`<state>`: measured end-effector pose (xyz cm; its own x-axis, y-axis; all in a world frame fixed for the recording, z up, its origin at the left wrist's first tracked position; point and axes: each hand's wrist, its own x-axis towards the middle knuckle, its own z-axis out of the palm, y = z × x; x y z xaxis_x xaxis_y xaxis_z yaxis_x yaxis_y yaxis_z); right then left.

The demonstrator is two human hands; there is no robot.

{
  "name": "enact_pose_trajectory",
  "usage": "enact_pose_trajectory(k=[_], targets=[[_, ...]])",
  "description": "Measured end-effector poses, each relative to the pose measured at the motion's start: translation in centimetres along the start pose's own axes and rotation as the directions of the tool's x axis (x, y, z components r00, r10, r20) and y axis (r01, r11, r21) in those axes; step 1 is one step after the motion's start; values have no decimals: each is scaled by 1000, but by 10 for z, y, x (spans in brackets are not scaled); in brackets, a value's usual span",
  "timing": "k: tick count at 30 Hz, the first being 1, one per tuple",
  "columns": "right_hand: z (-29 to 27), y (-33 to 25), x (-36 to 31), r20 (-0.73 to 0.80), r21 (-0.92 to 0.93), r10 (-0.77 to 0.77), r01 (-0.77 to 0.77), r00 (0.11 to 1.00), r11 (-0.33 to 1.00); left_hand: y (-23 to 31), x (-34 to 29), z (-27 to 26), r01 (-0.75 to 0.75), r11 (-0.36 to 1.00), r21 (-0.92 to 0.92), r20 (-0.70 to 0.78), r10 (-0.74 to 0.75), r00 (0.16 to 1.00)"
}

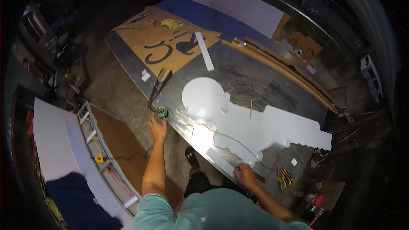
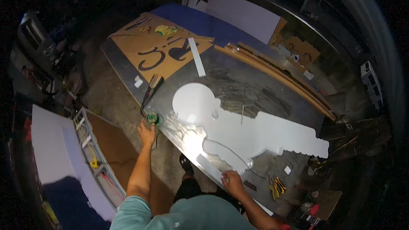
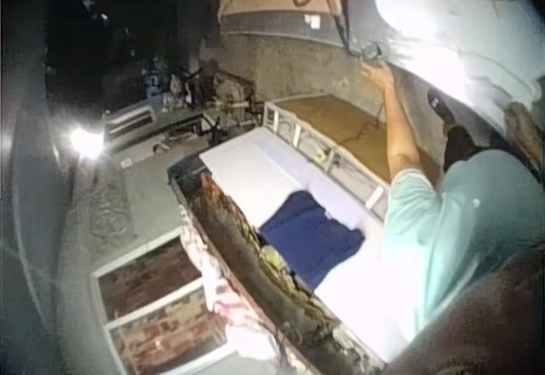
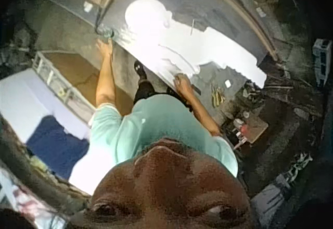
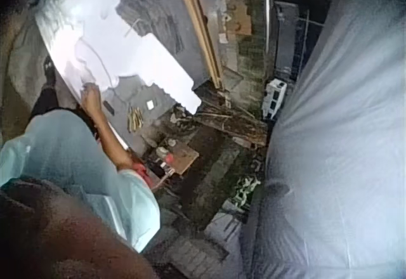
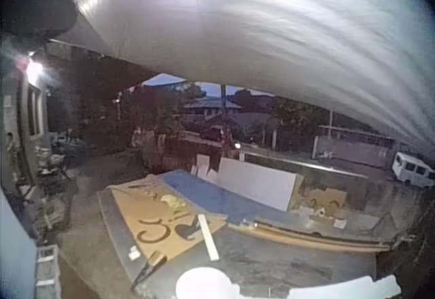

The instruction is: Fabricating a sign by cutting, assembling, and using a torch to heat and bend material.

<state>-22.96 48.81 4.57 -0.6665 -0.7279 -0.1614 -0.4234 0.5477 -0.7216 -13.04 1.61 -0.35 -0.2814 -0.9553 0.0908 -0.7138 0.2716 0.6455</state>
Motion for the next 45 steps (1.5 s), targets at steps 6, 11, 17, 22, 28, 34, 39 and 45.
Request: enact_pose_trajectory(k=[6,11,17,22,28,34,39,45], targets=[[38,-92,79,3,32,-25,25,1000,999,3,87,33,-12,974,228,272,-51,961],[53,-144,114,22,93,-29,27,999,995,-12,102,56,12,978,210,408,-99,907],[39,-179,148,-7,51,-111,111,994,993,25,93,-4,-143,971,-194,196,181,964],[21,-231,204,-215,117,-351,381,911,917,110,33,-120,-354,746,-565,59,464,884],[25,-274,220,153,765,-392,142,907,628,169,-25,-188,-553,635,-539,-134,584,801],[-12,-278,195,-283,260,-490,558,824,788,168,-61,-209,-237,430,-871,-50,403,914],[-47,-291,196,-374,53,-618,682,691,730,177,-95,-218,-190,437,-879,32,452,891],[-90,-288,181,-338,-3,-700,743,629,669,173,-117,-215,-388,593,-706,4,550,835]])
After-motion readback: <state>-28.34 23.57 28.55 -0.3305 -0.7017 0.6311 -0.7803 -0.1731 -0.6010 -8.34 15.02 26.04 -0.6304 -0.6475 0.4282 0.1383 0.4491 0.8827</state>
